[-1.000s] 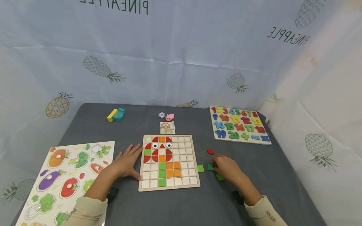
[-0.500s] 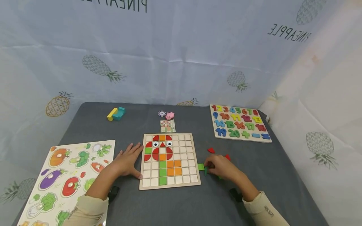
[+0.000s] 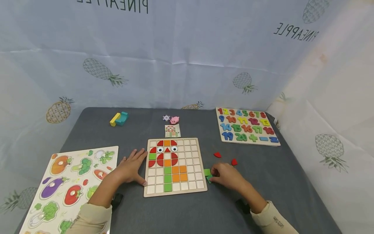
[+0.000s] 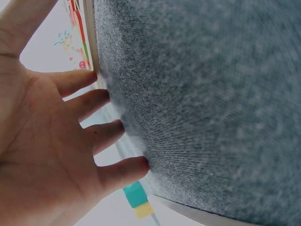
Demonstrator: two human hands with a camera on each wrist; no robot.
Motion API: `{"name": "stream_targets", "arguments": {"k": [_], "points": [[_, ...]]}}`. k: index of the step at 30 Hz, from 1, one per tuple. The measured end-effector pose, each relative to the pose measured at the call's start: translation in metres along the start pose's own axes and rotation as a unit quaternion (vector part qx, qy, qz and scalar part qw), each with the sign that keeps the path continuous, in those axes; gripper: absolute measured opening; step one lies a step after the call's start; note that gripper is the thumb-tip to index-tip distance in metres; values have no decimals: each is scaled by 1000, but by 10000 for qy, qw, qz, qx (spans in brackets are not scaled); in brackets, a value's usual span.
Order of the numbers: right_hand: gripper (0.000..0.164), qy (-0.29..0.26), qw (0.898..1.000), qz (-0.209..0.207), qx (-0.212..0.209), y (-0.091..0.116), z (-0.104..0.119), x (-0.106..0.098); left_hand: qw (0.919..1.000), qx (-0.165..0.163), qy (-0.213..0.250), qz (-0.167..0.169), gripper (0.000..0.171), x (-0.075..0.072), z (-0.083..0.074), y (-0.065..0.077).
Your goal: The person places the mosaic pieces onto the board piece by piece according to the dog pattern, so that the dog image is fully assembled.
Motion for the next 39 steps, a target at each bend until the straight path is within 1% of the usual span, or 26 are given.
{"name": "stream_targets", "arguments": {"k": [3, 5, 8, 10, 12, 16, 20, 26, 34, 36, 39], "points": [[17, -326, 9993, 160, 128, 0, -1, -1, 10000, 27, 32, 11, 124, 0, 0, 1], [16, -526, 9984, 147, 151, -3, -1, -6, 10000, 34, 7, 13, 124, -1, 0, 1], [14, -684, 9976, -99, 32, -13, 4, -18, 10000, 53, -15, -21, 123, -3, -1, 0], [12, -732, 9970, -244, -105, -24, 13, -24, 10000, 46, -27, -55, 123, -5, -1, -1], [10, -719, 9965, -287, -307, -37, 23, -25, 9999, 57, -3, -86, 123, -6, -1, -2], [4, -532, 9967, -7, -613, -57, 42, -13, 9999, 95, 51, -83, 123, -5, -2, -3], [5, -251, 9967, 216, -746, -67, 52, 0, 9999, 98, 47, -46, 123, -3, -2, -4], [8, -54, 9973, 196, -704, -69, 57, 3, 9999, 94, 10, -53, 123, -3, -3, -4], [4, 283, 9962, 260, -784, -65, 62, 7, 10000, 45, -17, -12, 124, -2, -3, -1], [5, 461, 9953, 237, -819, -64, 65, 8, 10000, 24, -6, 5, 124, -2, -3, -1], [6, 845, 9913, 56, -1006, -61, 70, 9, 10000, -11, 17, 1, 124, -2, -1, 0]]}}
Point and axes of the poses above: each hand's wrist, its own y-axis away from the middle knuckle, its own x-axis out of the palm, z = x × y, the point moved 5 cm from there along -y, towards the middle knuckle, and after that the axes turned 4 degrees about y, right-handed, at the moved point
